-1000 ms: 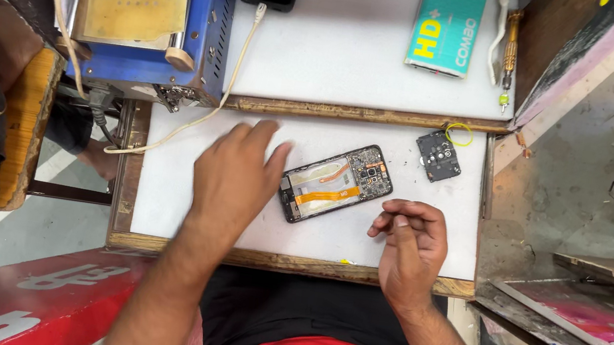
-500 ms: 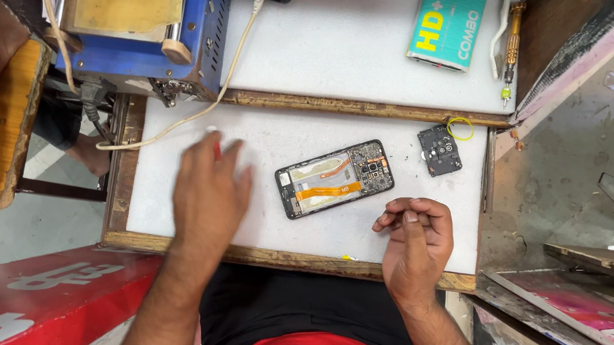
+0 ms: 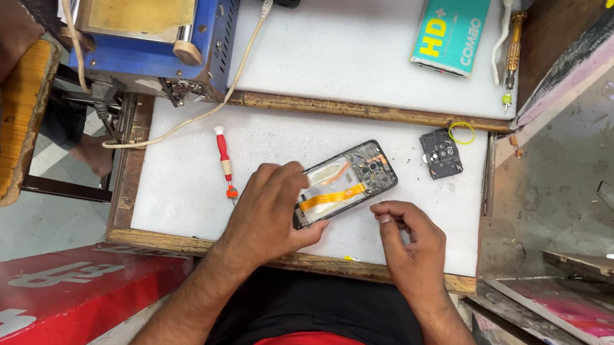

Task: The person uses a red-handled screwdriver to remove screws from a disassembled mobile phone on a white workbench. They then detach a small black component from the phone's internal assembly and place it on the table.

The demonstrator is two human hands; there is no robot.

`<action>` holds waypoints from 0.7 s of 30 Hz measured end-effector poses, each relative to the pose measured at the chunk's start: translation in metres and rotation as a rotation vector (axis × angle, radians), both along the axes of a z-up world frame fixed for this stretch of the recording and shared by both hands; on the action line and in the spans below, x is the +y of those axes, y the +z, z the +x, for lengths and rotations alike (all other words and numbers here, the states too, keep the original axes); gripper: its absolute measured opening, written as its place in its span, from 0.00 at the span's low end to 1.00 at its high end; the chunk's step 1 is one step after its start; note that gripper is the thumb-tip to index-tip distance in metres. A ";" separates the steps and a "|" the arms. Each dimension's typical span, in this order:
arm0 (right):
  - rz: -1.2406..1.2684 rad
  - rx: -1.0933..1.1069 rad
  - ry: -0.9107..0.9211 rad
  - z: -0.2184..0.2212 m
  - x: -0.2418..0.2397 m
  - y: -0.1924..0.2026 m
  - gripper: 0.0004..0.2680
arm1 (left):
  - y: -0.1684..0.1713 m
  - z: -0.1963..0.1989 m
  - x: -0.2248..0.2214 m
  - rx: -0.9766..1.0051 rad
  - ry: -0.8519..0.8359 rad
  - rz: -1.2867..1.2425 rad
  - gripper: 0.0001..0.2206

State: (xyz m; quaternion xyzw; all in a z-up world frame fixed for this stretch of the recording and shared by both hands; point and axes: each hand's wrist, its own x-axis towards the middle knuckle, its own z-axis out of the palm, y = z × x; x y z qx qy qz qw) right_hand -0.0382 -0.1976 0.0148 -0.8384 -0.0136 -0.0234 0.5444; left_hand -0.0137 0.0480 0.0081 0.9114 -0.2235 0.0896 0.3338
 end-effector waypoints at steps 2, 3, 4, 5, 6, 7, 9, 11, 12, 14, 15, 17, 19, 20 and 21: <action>-0.033 -0.028 -0.003 -0.003 0.001 0.003 0.06 | 0.000 -0.007 -0.004 -0.015 0.069 -0.007 0.33; -0.062 -0.055 0.005 -0.003 0.002 0.004 0.06 | 0.000 -0.009 -0.005 -0.023 0.104 -0.008 0.33; -0.091 -0.081 0.012 -0.003 0.003 0.005 0.06 | 0.001 -0.011 -0.007 -0.033 0.156 0.018 0.33; -0.134 -0.123 0.028 -0.003 0.005 0.006 0.06 | 0.002 -0.015 -0.012 -0.045 0.214 0.042 0.32; -0.178 -0.164 0.045 -0.003 0.007 0.007 0.06 | 0.004 -0.017 -0.017 -0.056 0.273 0.067 0.32; -0.220 -0.207 0.067 -0.002 0.009 0.007 0.06 | 0.005 -0.019 -0.021 -0.053 0.314 0.081 0.32; -0.298 -0.260 0.118 -0.001 0.012 0.009 0.07 | 0.007 -0.022 -0.031 -0.046 0.398 0.106 0.31; -0.376 -0.292 0.168 -0.001 0.014 0.010 0.09 | 0.009 -0.023 -0.041 -0.077 0.407 0.134 0.32; -0.415 -0.297 0.193 -0.002 0.016 0.011 0.11 | 0.010 -0.023 -0.045 -0.093 0.410 0.148 0.32; -0.472 -0.286 0.241 -0.003 0.017 0.013 0.15 | 0.012 -0.025 -0.047 -0.028 0.366 0.083 0.29; -0.491 -0.269 0.259 -0.002 0.018 0.013 0.17 | 0.013 -0.026 -0.046 0.005 0.340 0.050 0.27; -0.522 -0.248 0.284 -0.002 0.018 0.012 0.19 | 0.015 -0.024 -0.035 -0.013 0.364 -0.024 0.23; -0.542 -0.244 0.297 -0.001 0.018 0.010 0.20 | 0.017 -0.020 -0.014 -0.039 0.442 0.001 0.20; -0.552 -0.245 0.289 -0.001 0.018 0.010 0.20 | 0.019 -0.017 -0.001 -0.055 0.509 0.062 0.19; -0.560 -0.248 0.286 -0.002 0.018 0.010 0.19 | 0.021 -0.013 0.012 -0.074 0.580 0.125 0.18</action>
